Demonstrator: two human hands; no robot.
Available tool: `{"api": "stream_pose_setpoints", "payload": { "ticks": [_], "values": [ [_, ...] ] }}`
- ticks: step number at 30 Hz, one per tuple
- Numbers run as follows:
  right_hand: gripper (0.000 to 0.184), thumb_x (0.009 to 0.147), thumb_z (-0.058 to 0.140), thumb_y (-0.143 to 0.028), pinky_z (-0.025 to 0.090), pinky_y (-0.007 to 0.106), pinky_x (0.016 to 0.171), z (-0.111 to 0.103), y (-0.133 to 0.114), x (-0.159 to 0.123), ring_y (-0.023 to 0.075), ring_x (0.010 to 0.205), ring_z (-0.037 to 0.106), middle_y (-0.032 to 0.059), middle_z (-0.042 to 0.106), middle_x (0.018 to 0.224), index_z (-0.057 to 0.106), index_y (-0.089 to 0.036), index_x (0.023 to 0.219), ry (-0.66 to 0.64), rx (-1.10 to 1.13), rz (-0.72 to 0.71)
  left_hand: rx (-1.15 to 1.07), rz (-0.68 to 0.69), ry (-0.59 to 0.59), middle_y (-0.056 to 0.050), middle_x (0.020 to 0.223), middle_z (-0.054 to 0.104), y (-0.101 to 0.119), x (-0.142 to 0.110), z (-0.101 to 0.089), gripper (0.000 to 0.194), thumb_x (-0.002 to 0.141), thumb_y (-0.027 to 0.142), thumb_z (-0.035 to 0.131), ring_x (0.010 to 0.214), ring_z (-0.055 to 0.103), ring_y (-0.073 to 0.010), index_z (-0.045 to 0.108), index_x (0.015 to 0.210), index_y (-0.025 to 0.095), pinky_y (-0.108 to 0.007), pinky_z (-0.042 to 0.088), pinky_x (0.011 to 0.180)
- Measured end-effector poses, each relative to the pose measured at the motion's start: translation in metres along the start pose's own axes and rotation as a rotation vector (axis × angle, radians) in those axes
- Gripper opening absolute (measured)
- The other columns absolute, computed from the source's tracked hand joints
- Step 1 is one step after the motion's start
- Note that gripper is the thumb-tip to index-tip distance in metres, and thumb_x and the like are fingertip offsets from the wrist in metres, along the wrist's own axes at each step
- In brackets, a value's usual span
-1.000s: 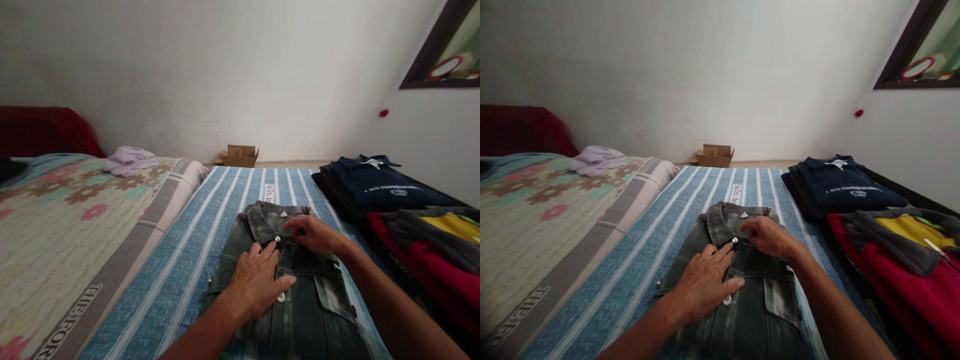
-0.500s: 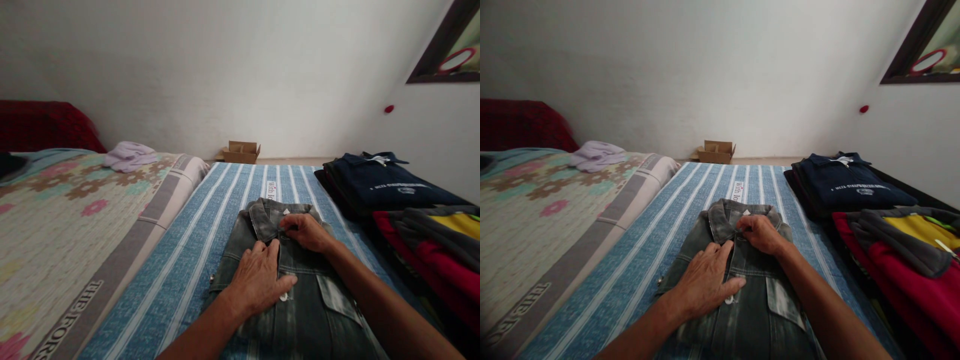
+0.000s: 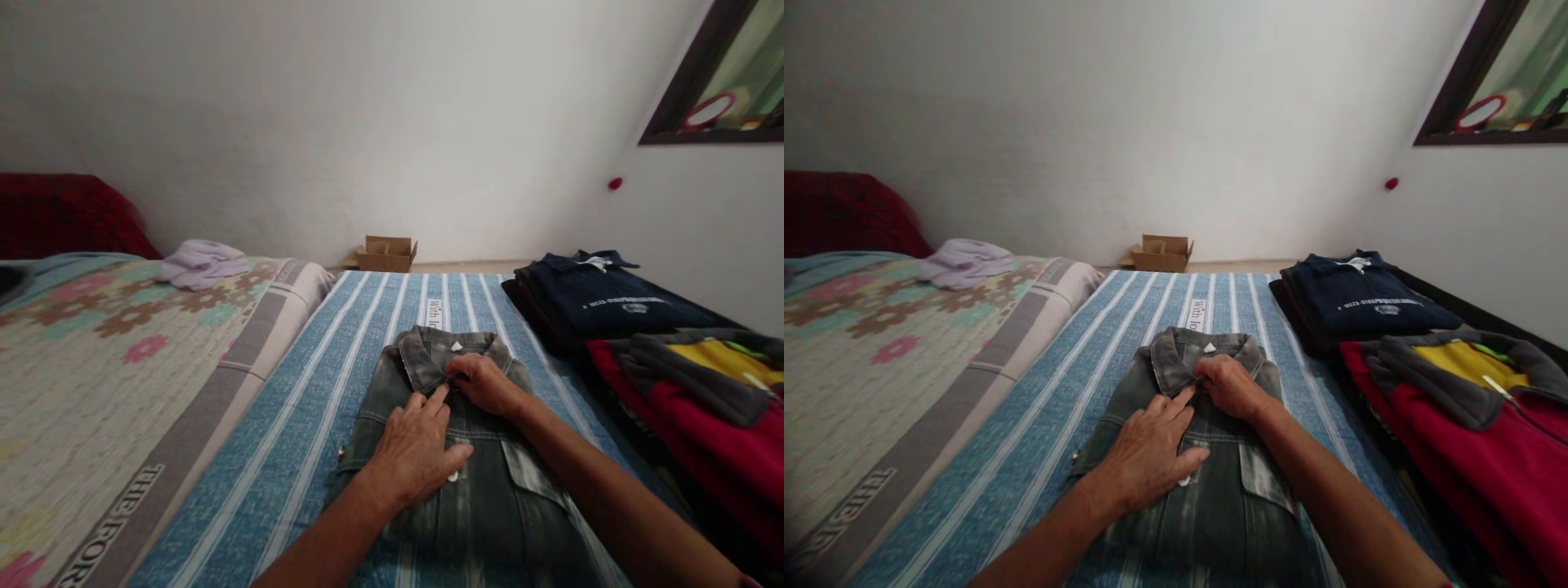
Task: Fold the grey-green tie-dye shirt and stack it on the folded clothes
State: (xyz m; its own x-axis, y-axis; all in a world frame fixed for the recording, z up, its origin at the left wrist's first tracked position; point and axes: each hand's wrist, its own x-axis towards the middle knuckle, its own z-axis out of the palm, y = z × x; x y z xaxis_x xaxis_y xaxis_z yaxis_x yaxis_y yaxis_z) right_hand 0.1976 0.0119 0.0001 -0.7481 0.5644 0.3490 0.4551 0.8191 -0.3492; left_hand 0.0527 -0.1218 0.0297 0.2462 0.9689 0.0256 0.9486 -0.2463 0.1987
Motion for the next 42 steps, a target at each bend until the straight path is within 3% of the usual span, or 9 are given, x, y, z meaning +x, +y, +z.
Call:
{"api": "stream_pose_setpoints", "payload": {
  "ticks": [6, 11, 16, 22, 27, 34, 39, 42],
  "values": [
    [0.017, 0.077, 0.048, -0.005, 0.037, 0.029, 0.076, 0.001, -0.01, 0.002, 0.0181, 0.077, 0.053, 0.0043, 0.061, 0.077, 0.06, -0.016, 0.082, -0.022, -0.182, -0.01, 0.017, 0.039, 0.0, -0.007, 0.129, 0.055, -0.002, 0.002, 0.0, 0.049, 0.085, 0.054, 0.042, 0.11, 0.048, -0.0303, 0.061, 0.112, 0.018, -0.047, 0.046, 0.085],
    [0.016, 0.085, 0.046, -0.012, 0.032, 0.04, 0.088, -0.003, -0.034, -0.003, 0.024, 0.086, 0.049, 0.0113, 0.06, 0.085, 0.061, -0.015, 0.082, 0.014, -0.324, -0.007, 0.007, 0.038, -0.006, -0.007, 0.127, 0.055, -0.003, 0.005, -0.001, 0.051, 0.083, 0.052, 0.044, 0.109, 0.048, -0.0307, 0.057, 0.119, 0.02, -0.044, 0.045, 0.086],
    [0.015, 0.087, 0.048, -0.018, 0.032, 0.036, 0.088, 0.003, -0.058, -0.017, 0.0224, 0.088, 0.05, 0.0082, 0.06, 0.086, 0.062, -0.016, 0.082, 0.006, -0.341, 0.075, -0.009, 0.035, -0.018, -0.006, 0.125, 0.055, -0.003, 0.002, -0.003, 0.046, 0.083, 0.045, 0.043, 0.105, 0.049, -0.0291, 0.052, 0.123, 0.024, -0.044, 0.044, 0.086],
    [0.016, 0.088, 0.047, -0.017, 0.034, 0.031, 0.087, 0.017, -0.053, -0.019, 0.0194, 0.095, 0.052, 0.0053, 0.063, 0.094, 0.063, -0.018, 0.09, 0.019, -0.301, 0.156, 0.021, 0.05, 0.001, -0.008, 0.126, 0.054, -0.006, 0.004, 0.001, 0.047, 0.083, 0.044, 0.042, 0.111, 0.047, -0.0296, 0.051, 0.123, 0.022, -0.046, 0.042, 0.09],
    [0.018, 0.089, 0.046, -0.018, 0.033, 0.03, 0.091, 0.016, -0.056, -0.019, 0.018, 0.102, 0.051, 0.0046, 0.063, 0.098, 0.063, -0.019, 0.095, 0.048, -0.292, 0.169, 0.032, 0.031, -0.022, -0.01, 0.126, 0.054, -0.006, 0.006, -0.001, 0.05, 0.082, 0.046, 0.044, 0.113, 0.047, -0.0315, 0.049, 0.123, 0.019, -0.048, 0.041, 0.091],
    [0.024, 0.089, 0.041, -0.014, 0.018, 0.041, 0.105, -0.006, -0.059, -0.032, 0.023, 0.121, 0.039, 0.0102, 0.058, 0.117, 0.061, -0.018, 0.103, 0.167, -0.35, 0.294, 0.022, 0.022, -0.042, -0.011, 0.129, 0.053, -0.004, 0.005, -0.008, 0.054, 0.084, 0.053, 0.041, 0.114, 0.048, -0.0314, 0.048, 0.125, 0.019, -0.047, 0.042, 0.09],
    [0.021, 0.086, 0.044, -0.014, 0.032, 0.039, 0.088, -0.01, -0.046, -0.044, 0.0231, 0.093, 0.055, 0.01, 0.065, 0.091, 0.064, -0.016, 0.084, 0.136, -0.374, 0.399, 0.047, 0.01, -0.051, -0.014, 0.135, 0.049, -0.006, 0.006, -0.004, 0.058, 0.084, 0.055, 0.04, 0.12, 0.045, -0.0324, 0.047, 0.128, 0.017, -0.05, 0.04, 0.093],
    [0.023, 0.087, 0.043, -0.015, 0.033, 0.037, 0.082, -0.007, -0.047, -0.049, 0.0218, 0.085, 0.056, 0.01, 0.065, 0.086, 0.065, -0.016, 0.081, 0.118, -0.378, 0.42, 0.042, 0.003, -0.05, -0.013, 0.136, 0.047, -0.007, 0.006, -0.002, 0.058, 0.084, 0.055, 0.04, 0.121, 0.044, -0.0322, 0.046, 0.128, 0.018, -0.05, 0.039, 0.093]
  ]
}}
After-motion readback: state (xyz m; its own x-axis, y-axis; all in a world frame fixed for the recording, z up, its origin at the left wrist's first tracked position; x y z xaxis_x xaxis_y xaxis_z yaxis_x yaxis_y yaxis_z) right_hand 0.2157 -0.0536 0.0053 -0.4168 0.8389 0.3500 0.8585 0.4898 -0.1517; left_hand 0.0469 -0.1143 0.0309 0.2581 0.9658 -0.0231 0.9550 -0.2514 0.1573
